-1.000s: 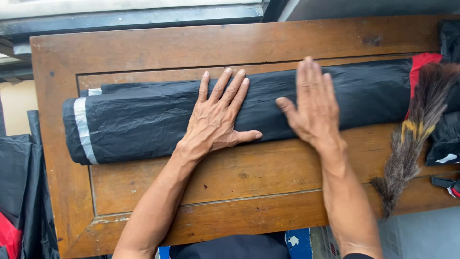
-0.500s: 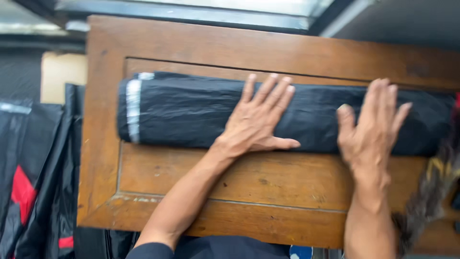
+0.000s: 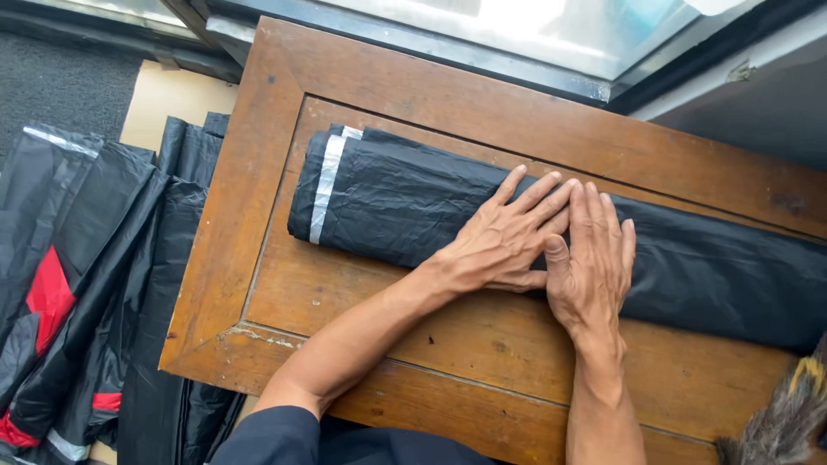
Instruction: The person uses a feather duster to clean a black fabric item laid on a wooden table. They repeatedly brush the surface, smooth the fabric with their hands, and roll the item into a tight cylinder.
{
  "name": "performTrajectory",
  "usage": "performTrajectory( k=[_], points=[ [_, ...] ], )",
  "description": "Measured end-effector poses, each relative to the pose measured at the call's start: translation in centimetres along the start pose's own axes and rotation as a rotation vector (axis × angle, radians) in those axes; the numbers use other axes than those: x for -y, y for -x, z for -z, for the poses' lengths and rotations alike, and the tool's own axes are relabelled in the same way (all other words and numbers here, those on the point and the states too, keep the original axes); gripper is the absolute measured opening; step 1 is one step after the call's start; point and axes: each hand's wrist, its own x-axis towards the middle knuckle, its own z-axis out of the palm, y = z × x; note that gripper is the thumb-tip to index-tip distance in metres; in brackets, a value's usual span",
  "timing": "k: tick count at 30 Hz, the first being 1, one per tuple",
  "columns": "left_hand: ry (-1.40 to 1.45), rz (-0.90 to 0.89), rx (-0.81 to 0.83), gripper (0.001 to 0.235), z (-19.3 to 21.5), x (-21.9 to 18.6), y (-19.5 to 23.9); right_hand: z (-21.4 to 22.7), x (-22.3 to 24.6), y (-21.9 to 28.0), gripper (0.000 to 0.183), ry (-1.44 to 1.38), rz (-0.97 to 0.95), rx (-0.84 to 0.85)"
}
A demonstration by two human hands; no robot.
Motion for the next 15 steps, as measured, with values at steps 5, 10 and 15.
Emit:
performTrajectory(
  k=[5, 10, 15],
  points=[
    [-0.019, -0.093, -0.084, 0.086, 0.7, 1.3, -1.2, -0.6, -0.8, -0.8, 0.075, 0.023, -0.022, -0.005],
    [-0.002, -0.101, -0.110, 0.086, 0.4, 1.6, -1.1, -0.6, -0.5, -1.0, 0.076, 0.017, -0.043, -0.004],
    [-0.006, -0.084, -0.128, 0.083, 2.2, 2.3, 0.1, -0.5, -0.2, -1.0, 0.078, 0.005, -0.065, 0.017]
  ],
)
